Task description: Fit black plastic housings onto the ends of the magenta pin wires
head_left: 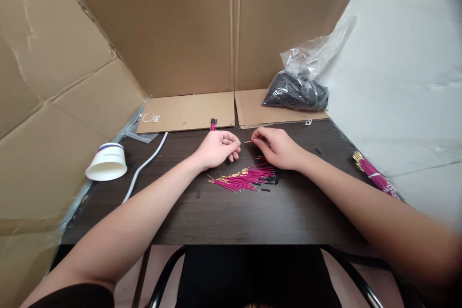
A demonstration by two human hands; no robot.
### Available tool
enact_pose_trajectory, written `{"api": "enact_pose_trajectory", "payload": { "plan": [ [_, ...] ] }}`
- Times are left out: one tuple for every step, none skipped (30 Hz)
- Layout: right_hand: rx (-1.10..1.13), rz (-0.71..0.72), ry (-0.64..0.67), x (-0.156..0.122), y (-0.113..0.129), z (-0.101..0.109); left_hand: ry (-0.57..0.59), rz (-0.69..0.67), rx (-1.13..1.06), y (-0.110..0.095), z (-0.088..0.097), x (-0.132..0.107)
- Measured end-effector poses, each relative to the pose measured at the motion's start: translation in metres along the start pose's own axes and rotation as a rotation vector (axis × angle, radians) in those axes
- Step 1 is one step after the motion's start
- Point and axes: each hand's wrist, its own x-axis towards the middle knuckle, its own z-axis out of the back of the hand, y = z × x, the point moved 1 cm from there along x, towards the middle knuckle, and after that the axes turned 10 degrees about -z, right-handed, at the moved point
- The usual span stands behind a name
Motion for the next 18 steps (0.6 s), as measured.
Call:
{"api": "enact_pose_trajectory", "payload": {
  "plan": [
    [0.013, 0.007, -0.008, -0.0005, 0.0025, -0.0005, 0.0, -0.006, -0.023, 0.0016, 0.0, 0.0005],
    [0.022, 0.013, -0.014, -0.001, 0.0046, -0.001, -0.001, -0.012, -0.049, 0.0034, 0.0001, 0.001],
    [0.029, 0.019, -0.019, -0.0013, 0.0061, -0.0013, -0.006, -0.016, -0.075, 0.0052, 0.0003, 0.0014],
    [0.033, 0.023, -0.025, -0.0017, 0.007, -0.0016, -0.011, -0.019, -0.097, 0.0069, 0.0004, 0.0017],
    [0.034, 0.025, -0.03, -0.0019, 0.0075, -0.0018, -0.014, -0.022, -0.115, 0.0085, 0.0005, 0.0018],
    [0.034, 0.025, -0.036, -0.002, 0.0074, -0.0019, -0.014, -0.026, -0.127, 0.0097, 0.0005, 0.0019],
    [0.031, 0.023, -0.043, -0.002, 0.0071, -0.0019, -0.014, -0.03, -0.133, 0.0106, 0.0004, 0.0019],
    [0.026, 0.019, -0.05, -0.002, 0.0065, -0.0019, -0.015, -0.032, -0.134, 0.0111, 0.0004, 0.0018],
    [0.02, 0.016, -0.055, -0.0019, 0.006, -0.0019, -0.015, -0.031, -0.131, 0.0112, 0.0002, 0.0018],
    [0.014, 0.014, -0.059, -0.0018, 0.0055, -0.0019, -0.017, -0.028, -0.125, 0.011, 0.0, 0.0018],
    [0.01, 0.013, -0.06, -0.0018, 0.0051, -0.0019, -0.019, -0.023, -0.118, 0.0105, -0.0002, 0.0018],
    [0.007, 0.012, -0.06, -0.0017, 0.005, -0.002, -0.02, -0.017, -0.111, 0.0098, -0.0004, 0.0018],
    [0.005, 0.011, -0.056, -0.0018, 0.0049, -0.0021, -0.019, -0.013, -0.103, 0.0091, -0.0006, 0.0018],
    [0.004, 0.011, -0.054, -0.0019, 0.005, -0.0021, -0.015, -0.011, -0.094, 0.0083, -0.0009, 0.0019],
    [0.004, 0.011, -0.053, -0.002, 0.0052, -0.0022, -0.01, -0.012, -0.086, 0.0077, -0.0011, 0.0019],
    [0.004, 0.012, -0.054, -0.0021, 0.0054, -0.0022, -0.004, -0.015, -0.078, 0.0071, -0.0012, 0.0018],
    [0.005, 0.015, -0.056, -0.0022, 0.0056, -0.0022, 0.003, -0.02, -0.07, 0.0068, -0.0013, 0.0017],
    [0.005, 0.017, -0.058, -0.0023, 0.0058, -0.0022, 0.009, -0.024, -0.063, 0.0067, -0.0013, 0.0016]
  ]
}}
